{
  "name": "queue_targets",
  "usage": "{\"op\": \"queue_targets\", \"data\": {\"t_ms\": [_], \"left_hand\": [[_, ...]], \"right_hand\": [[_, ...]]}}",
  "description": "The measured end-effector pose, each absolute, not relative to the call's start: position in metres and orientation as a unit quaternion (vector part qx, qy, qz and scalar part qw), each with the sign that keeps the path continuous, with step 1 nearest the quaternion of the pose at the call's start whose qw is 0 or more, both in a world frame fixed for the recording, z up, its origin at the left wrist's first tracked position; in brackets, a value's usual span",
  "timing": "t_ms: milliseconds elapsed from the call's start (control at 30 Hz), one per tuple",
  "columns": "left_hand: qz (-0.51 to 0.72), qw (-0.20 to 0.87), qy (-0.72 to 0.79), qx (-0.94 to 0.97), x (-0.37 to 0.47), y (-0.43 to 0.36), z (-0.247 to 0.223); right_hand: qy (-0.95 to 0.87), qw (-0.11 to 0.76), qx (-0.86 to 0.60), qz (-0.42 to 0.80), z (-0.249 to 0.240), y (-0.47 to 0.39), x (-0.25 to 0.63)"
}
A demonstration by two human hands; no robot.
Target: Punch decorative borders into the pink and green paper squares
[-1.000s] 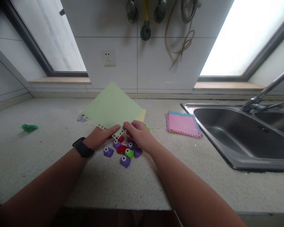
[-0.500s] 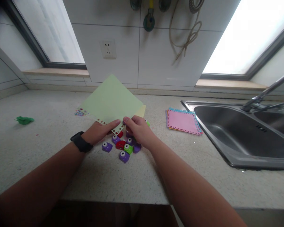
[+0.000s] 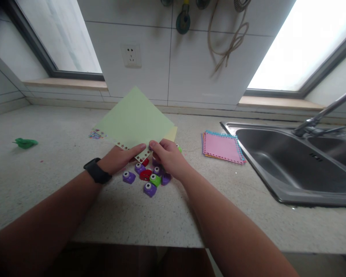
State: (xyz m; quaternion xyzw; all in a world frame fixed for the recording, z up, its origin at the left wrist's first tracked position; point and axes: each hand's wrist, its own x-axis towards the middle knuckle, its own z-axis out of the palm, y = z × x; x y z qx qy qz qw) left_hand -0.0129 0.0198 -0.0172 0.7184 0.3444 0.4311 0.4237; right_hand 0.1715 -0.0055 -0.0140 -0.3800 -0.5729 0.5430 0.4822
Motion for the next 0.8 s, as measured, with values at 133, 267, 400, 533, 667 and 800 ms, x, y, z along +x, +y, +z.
{"op": "queue_targets", "data": {"t_ms": [133,267,400,533,667,800], "left_hand": [[0.428,0.424,0.345,0.72,-0.0124,0.0191,-0.0158],[0.427,0.425,0.347,0.718,-0.0125,0.0184,-0.0154],[0.433,0.433,0.351,0.709,-0.0124,0.0186,-0.0165],[0.437,0.44,0.353,0.701,-0.0119,0.019,-0.0167],[0.443,0.433,0.35,0.703,-0.0115,0.0188,-0.016],[0.442,0.425,0.346,0.71,-0.0112,0.0186,-0.0158]], "right_hand": [[-0.578,0.478,-0.388,0.535,-0.0121,-0.0066,0.1709],[-0.579,0.478,-0.395,0.53,-0.0115,-0.0067,0.171],[-0.578,0.482,-0.393,0.529,-0.0133,-0.0052,0.1717],[-0.571,0.486,-0.384,0.539,-0.0153,-0.0035,0.1717],[-0.566,0.49,-0.369,0.551,-0.017,-0.0022,0.172],[-0.57,0.488,-0.376,0.543,-0.0183,-0.0018,0.1727]]}}
